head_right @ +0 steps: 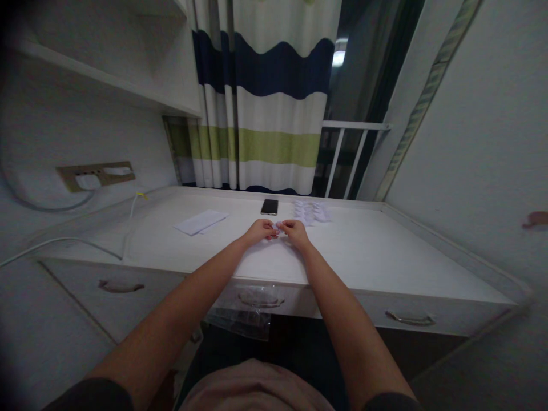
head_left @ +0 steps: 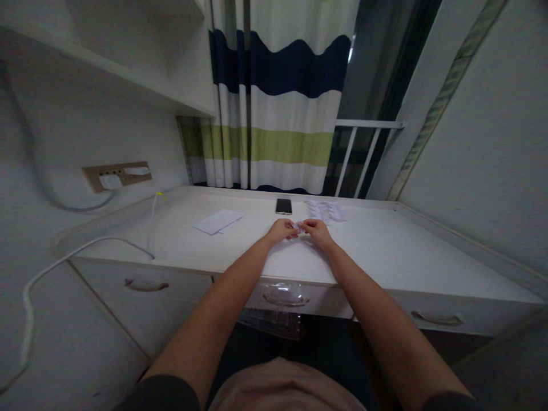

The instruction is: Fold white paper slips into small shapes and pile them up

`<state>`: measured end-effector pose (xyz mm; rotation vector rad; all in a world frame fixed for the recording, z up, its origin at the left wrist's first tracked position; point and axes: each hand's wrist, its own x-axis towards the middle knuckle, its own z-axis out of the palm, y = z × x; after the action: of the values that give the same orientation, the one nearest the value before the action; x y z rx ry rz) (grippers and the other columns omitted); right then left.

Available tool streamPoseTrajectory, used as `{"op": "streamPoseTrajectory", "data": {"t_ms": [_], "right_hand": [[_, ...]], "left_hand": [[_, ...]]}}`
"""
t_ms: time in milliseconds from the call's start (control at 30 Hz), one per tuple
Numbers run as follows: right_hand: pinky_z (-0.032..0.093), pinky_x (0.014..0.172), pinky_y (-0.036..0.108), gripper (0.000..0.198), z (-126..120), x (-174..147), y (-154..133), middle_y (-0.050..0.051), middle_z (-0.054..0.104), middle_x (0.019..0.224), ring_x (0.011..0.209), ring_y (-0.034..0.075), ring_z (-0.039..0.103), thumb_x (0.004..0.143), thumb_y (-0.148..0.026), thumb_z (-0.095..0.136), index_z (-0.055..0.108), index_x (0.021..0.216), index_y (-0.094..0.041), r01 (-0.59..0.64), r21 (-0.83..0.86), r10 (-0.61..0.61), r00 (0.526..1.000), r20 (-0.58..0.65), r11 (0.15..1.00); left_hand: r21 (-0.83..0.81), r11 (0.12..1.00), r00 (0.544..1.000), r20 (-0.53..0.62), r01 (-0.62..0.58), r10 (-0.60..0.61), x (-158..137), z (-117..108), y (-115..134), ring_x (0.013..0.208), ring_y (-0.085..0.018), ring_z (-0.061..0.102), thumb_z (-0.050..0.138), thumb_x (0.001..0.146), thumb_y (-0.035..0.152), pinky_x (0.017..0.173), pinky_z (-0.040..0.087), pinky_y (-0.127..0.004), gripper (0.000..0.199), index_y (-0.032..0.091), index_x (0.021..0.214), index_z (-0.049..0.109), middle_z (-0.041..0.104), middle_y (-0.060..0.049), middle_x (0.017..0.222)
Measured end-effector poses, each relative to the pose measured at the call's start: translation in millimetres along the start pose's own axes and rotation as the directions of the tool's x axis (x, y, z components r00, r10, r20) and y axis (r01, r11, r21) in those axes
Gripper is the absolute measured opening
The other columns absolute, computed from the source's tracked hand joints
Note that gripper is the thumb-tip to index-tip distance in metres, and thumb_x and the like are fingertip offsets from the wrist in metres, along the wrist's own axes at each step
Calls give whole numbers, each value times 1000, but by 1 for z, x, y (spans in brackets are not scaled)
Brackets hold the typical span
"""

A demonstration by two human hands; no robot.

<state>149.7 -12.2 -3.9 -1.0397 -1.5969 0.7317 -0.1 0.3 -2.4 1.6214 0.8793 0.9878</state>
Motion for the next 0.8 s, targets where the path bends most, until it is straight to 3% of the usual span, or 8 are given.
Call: {"op": "streamPoseTrajectory", "data": {"t_ms": [267,800], "right_hand": [[38,52,25,40,2,1,2,2,61,60,55,11,49,54,-53,67,65,67,-16,-5,63,6,1000,-11,998],[34,48,25,35,0,-1,3,-2,51,49,49,10,43,58,-51,65,58,56,-16,32,-21,-33,999,-26,999]], "left_hand": [[52,999,1000,19,-2,1,-2,-1,2,50,-9,56,70,63,16,49,38,-19,15,10,63,56,60,-1,52],[82,995,994,93,-57,49,-1,-3,0,50,-8,53,68,63,17,48,36,-19,12,9,66,59,58,0,52]]}}
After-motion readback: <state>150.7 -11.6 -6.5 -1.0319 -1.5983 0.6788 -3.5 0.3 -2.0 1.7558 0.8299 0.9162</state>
